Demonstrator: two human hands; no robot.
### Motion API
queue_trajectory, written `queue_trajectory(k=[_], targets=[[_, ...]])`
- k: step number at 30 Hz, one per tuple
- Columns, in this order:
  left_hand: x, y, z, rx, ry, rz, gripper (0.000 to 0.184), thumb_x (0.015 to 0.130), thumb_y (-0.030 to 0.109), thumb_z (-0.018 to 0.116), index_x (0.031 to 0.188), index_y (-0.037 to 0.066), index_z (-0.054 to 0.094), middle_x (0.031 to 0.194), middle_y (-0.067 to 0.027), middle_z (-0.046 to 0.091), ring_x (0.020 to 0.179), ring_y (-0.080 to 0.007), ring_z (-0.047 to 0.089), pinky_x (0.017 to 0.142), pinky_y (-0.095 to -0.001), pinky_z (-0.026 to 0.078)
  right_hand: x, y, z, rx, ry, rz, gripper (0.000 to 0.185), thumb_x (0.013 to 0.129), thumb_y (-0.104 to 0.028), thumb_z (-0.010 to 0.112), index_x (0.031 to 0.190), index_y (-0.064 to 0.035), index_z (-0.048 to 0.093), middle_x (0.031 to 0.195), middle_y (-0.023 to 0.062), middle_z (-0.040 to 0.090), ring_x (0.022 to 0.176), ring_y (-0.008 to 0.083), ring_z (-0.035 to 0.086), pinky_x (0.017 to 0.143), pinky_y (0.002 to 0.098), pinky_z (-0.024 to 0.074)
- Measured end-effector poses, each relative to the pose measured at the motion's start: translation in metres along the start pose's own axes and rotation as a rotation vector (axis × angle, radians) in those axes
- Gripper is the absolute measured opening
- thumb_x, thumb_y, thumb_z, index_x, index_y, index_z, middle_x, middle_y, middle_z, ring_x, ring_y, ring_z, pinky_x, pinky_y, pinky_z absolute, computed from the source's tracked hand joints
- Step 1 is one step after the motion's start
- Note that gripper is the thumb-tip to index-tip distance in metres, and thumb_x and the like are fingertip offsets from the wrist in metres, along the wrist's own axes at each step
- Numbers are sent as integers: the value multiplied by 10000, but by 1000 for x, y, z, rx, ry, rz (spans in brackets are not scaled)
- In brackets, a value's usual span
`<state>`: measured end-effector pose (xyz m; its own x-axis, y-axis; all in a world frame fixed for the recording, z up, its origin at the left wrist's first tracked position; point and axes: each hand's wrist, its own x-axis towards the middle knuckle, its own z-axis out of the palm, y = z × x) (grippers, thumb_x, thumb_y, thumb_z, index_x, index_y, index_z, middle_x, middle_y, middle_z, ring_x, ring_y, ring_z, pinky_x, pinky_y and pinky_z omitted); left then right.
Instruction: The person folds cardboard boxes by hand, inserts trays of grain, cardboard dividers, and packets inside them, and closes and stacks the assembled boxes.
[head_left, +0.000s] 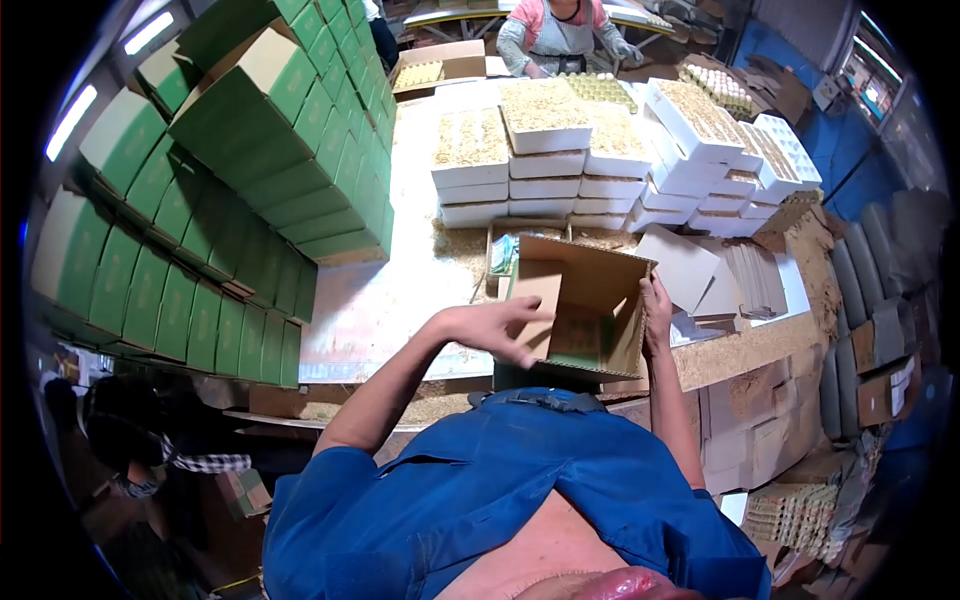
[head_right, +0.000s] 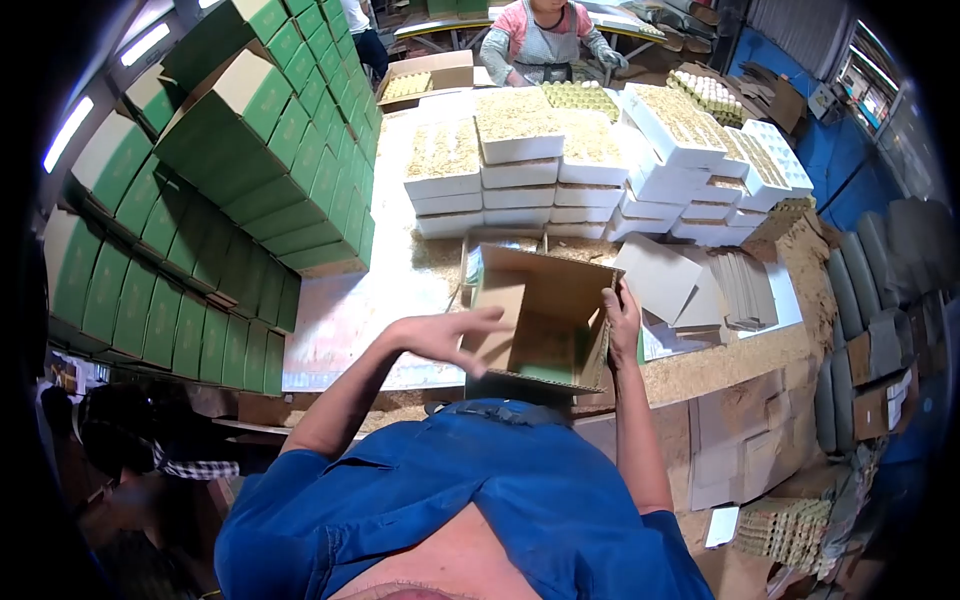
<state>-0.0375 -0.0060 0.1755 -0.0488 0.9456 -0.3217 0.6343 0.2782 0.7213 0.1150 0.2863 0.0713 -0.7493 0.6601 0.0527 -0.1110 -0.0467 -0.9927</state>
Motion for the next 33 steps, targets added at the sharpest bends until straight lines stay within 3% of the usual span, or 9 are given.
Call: queue_trajectory(k=[2,4,6,10,15,20,26,30,33], targets=[[-11,1,5,30,-33,35,915,728,481,761,1478,164,344,1560,-225,147,1440,-350,193,1163,-438,246,0,-10,11,33,-11,-20,672,859,-333,728,1321,72,457,1287,148,536,1175,210,507,1012,304,376],[-7,6,15,138,36,39,802,725,379,772,1423,176,434,1524,-229,251,1393,-370,305,1139,-451,302,-8,-10,36,-597,162,-261,789,774,-393,792,1291,82,433,1269,204,513,1195,294,492,1021,355,378],[4,5,18,171,36,-66,736,737,365,767,1387,174,479,1502,-202,316,1327,-363,410,1108,-449,353,-8,0,45,-736,164,-269,929,718,-437,818,1322,90,349,1307,269,451,1237,381,438,1053,410,355],[7,6,4,40,108,-136,710,704,411,803,1319,153,560,1267,-203,583,1140,-321,590,1015,-401,462,-3,-25,31,-206,-71,-167,771,744,-237,815,1315,89,412,1280,208,547,1156,274,552,992,346,434],[27,-13,15,-42,592,-319,541,633,352,859,1063,62,705,830,-153,709,830,-273,698,793,-360,560,10,12,10,-566,-71,-23,746,597,-188,869,1211,69,534,1121,169,645,1007,243,625,920,330,479],[46,-38,51,125,976,-127,871,608,312,880,1331,33,483,1257,-207,537,1167,-338,544,990,-394,458,32,3,-33,-329,-177,293,441,843,-218,726,1188,38,625,1044,88,683,959,139,612,857,271,478],[57,-58,68,-242,1034,-218,1148,669,244,858,1519,75,105,1441,-272,368,1312,-390,418,1088,-430,372,34,-76,13,-599,-264,-272,477,830,-243,715,1194,41,592,1130,156,662,1037,189,610,926,314,462],[48,-44,62,-456,1034,-171,1136,667,187,849,1522,94,107,1456,-247,354,1331,-376,397,1084,-418,385,-8,-19,-14,-384,-156,-65,308,836,-164,677,1076,29,667,1145,169,661,1128,262,597,998,352,424],[50,-48,67,-241,995,-158,968,689,189,825,1490,174,282,1488,-198,340,1298,-342,454,1048,-396,428,-49,-12,-19,-608,-371,-348,408,746,-79,673,1153,-42,675,1373,102,540,1405,339,313,1140,433,271]])
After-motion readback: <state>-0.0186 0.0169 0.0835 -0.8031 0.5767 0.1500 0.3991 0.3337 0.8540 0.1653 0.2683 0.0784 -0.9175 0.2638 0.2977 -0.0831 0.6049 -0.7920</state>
